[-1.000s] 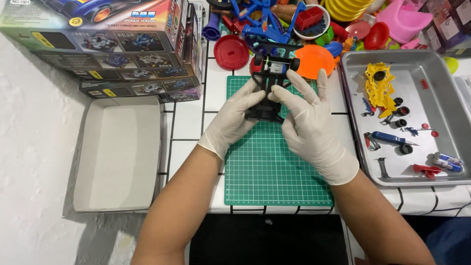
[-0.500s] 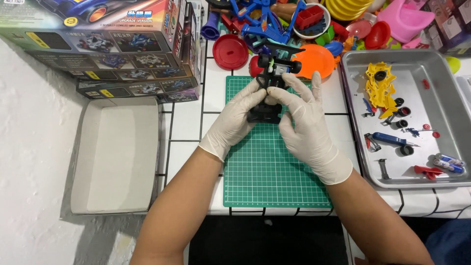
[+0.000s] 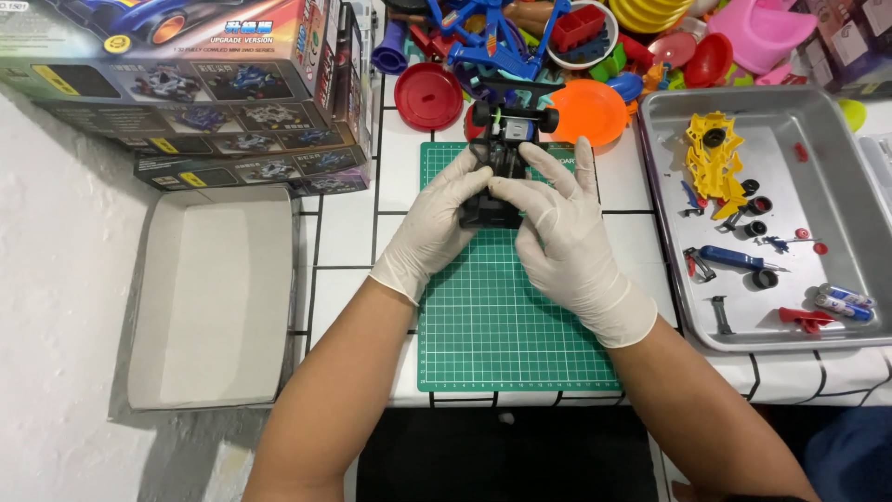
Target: Assembling the internal motor and gear components of a toy car chassis on a cutting mat.
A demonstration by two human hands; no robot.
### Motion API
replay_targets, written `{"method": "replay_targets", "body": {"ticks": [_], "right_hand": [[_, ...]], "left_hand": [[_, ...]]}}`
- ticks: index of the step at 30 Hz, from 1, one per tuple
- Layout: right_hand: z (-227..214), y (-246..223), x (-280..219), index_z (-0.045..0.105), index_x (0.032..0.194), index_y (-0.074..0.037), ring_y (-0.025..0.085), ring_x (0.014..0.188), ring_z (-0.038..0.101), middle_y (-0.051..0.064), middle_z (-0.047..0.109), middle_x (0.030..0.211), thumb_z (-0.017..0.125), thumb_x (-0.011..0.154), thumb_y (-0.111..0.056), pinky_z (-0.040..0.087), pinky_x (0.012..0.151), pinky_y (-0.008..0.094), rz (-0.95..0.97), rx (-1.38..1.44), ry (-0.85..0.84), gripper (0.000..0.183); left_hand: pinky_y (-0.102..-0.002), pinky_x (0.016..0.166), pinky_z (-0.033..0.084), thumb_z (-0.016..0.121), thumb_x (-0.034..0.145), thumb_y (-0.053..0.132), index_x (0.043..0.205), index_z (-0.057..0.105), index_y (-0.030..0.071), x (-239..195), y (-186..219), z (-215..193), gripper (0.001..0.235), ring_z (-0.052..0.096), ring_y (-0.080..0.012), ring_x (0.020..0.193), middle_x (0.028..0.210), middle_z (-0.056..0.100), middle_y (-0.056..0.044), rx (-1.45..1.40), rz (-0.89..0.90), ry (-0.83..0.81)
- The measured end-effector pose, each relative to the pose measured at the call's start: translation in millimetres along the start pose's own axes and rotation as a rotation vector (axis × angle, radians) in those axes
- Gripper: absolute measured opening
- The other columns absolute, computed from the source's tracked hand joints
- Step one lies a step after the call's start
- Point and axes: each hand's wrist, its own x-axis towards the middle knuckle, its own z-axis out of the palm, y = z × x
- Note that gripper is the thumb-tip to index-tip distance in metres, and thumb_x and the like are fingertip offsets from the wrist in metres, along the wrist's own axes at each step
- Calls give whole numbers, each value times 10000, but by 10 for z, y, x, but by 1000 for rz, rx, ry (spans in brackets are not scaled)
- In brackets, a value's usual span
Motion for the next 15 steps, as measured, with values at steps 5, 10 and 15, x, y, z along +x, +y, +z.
{"method": "replay_targets", "body": {"ticks": [5, 10, 15], "right_hand": [[71, 43, -36, 703, 1220, -86, 291, 1280, 610, 58, 732, 1182, 667, 914, -14, 219, 1261, 524, 106, 84, 280, 317], [14, 221, -206, 679, 933, -104, 252, 860, 684, 5, 665, 848, 737, 964, -93, 529, 932, 402, 302, 164, 342, 67], [-254, 186, -222, 487, 661, -147, 104, 491, 409, -49, 382, 481, 665, 923, -92, 421, 558, 279, 736, 265, 206, 322]], "left_hand": [[-435, 1087, 510, 514, 1037, 71, 1502, 490, 77, 129, -155, -187, 466, 677, -242, 1150, 1304, 664, -170, -54, 124, -47], [-438, 1021, 563, 538, 1054, 129, 1486, 495, 71, 43, -132, 6, 439, 675, -288, 1167, 1308, 656, -203, -57, 131, 50], [-390, 954, 611, 551, 1030, 90, 1443, 516, 98, 32, -203, -33, 415, 700, -291, 1147, 1285, 680, -195, 8, 101, 129]]}}
